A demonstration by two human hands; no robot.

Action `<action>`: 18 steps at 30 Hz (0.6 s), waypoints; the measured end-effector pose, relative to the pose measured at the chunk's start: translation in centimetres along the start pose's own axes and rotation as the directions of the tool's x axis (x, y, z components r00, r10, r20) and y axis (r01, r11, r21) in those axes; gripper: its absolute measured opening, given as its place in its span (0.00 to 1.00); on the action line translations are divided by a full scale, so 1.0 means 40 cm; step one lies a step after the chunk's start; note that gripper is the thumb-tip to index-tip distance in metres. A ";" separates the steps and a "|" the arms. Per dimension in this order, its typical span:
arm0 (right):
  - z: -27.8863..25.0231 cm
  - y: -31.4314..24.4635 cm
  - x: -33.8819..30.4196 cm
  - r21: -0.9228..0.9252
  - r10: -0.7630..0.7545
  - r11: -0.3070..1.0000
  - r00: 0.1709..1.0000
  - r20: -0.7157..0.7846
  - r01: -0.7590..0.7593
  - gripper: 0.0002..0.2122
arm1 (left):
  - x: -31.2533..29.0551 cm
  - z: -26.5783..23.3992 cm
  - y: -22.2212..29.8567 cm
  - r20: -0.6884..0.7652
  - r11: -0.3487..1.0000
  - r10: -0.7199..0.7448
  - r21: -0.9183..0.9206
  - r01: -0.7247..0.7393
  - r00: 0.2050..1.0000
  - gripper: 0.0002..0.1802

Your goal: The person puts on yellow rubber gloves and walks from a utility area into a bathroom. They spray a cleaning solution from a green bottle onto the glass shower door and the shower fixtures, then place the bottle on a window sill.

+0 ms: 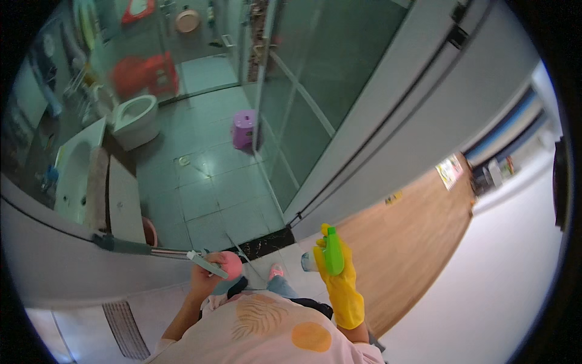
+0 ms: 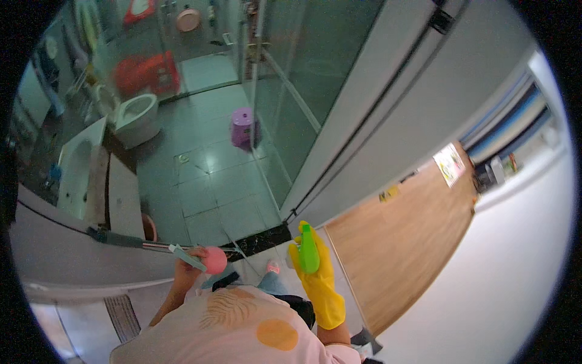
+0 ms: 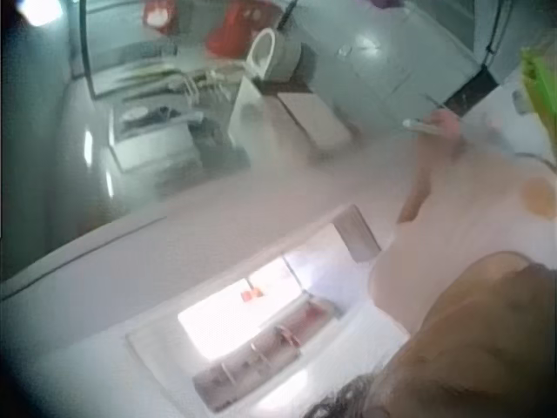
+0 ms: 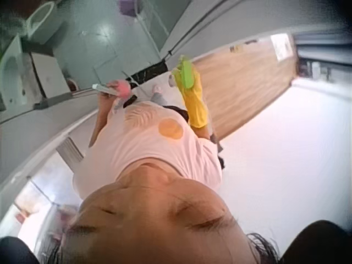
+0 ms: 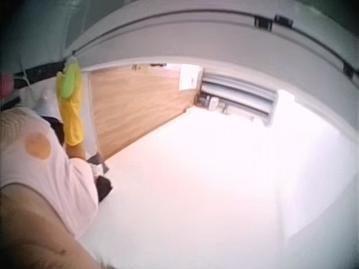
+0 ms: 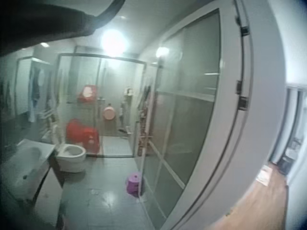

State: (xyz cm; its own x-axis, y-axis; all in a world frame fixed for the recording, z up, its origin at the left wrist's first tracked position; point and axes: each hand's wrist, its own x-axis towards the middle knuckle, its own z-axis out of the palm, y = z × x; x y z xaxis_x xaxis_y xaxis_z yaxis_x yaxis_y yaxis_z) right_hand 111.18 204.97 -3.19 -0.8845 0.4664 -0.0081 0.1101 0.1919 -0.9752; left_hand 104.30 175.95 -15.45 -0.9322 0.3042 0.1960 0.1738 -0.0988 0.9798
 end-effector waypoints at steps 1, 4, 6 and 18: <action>-0.017 -0.034 0.048 0.074 0.117 0.989 0.989 0.094 -0.125 0.20 | 0.012 0.019 0.007 -0.060 1.000 0.018 -0.009 -0.019 0.998 0.11; -0.012 -0.083 0.182 0.158 0.152 0.969 0.964 0.220 -0.189 0.18 | 0.049 0.070 0.039 -0.212 0.997 0.074 0.015 -0.073 0.974 0.10; -0.006 -0.067 0.251 -0.019 -0.115 0.992 0.962 0.248 0.124 0.17 | 0.072 0.091 0.060 -0.276 0.992 0.110 0.097 -0.086 0.955 0.09; 0.334 0.120 0.666 -0.107 -0.446 0.862 0.842 0.302 0.495 0.13 | 0.388 0.011 -0.055 -0.543 0.996 -0.063 -0.084 0.020 0.837 0.08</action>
State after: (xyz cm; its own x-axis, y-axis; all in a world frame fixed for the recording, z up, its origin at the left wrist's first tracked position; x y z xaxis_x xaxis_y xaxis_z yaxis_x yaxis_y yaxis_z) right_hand 82.09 206.79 -11.04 -0.9311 0.0468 0.3618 -0.2945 0.4890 -0.8211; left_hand 89.60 181.29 -14.54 -0.9639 -0.2535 0.0808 0.1272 -0.1722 0.9768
